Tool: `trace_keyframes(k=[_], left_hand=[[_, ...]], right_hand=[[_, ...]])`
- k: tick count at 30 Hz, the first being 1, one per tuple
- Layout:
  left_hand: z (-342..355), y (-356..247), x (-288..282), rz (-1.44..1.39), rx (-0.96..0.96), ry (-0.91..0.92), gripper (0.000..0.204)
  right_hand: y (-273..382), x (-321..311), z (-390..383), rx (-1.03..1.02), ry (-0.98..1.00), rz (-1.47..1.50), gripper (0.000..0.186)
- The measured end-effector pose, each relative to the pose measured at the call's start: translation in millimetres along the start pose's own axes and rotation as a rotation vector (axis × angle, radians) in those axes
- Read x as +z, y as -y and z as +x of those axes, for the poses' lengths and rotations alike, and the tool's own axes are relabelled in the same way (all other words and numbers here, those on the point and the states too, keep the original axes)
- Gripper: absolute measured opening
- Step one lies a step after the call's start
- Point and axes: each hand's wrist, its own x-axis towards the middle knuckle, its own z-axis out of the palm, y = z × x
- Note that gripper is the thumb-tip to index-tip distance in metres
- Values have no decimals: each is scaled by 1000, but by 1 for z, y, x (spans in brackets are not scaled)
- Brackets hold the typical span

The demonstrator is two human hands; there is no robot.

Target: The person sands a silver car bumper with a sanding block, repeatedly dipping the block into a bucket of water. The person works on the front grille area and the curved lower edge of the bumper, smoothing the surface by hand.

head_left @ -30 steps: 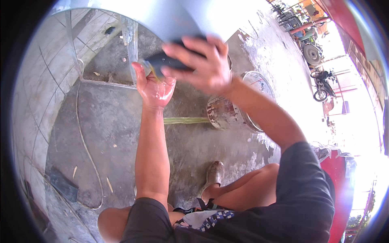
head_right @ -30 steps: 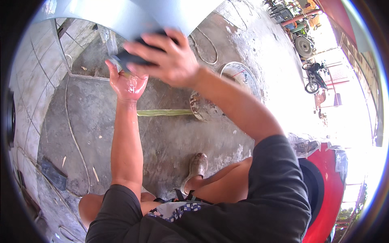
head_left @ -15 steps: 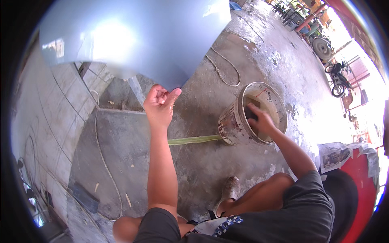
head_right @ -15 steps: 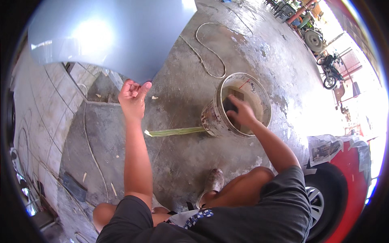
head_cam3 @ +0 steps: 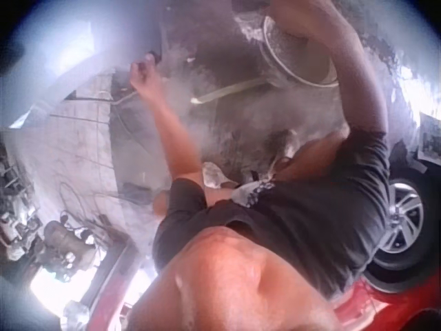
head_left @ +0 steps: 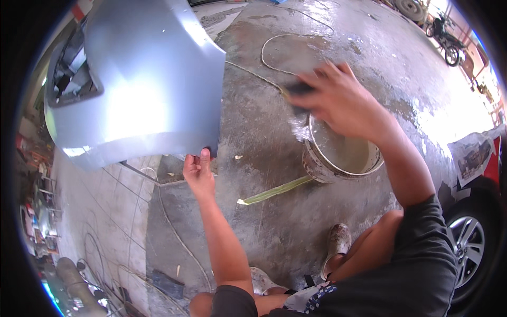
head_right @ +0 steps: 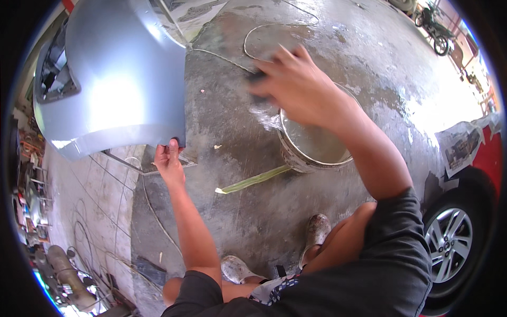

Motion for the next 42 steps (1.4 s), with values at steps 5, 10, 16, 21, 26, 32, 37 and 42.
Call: trace_keyframes(k=[5,10,16,21,26,32,37,42], left_hand=[[5,10,-6,-371,-120,69,41],[0,-8,7,-248,-171,97,55],[-6,-22,-19,-82,-276,154,57],[-12,-25,-7,-78,-155,118,53],[-7,-42,4,-75,-225,85,55],[-23,-34,9,-119,-273,40,52],[-18,-42,-5,-124,-255,37,48],[-18,-26,-17,-180,-302,80,47]], right_hand=[[49,45,123,410,-728,1058,52],[187,116,98,858,-899,1364,56],[272,162,53,940,-806,1618,56],[139,88,140,821,-1053,1510,52],[114,103,151,624,-1211,1378,54],[252,217,27,537,-1004,1228,63],[123,133,119,397,-1115,1153,53],[77,124,152,330,-1161,1129,53]])
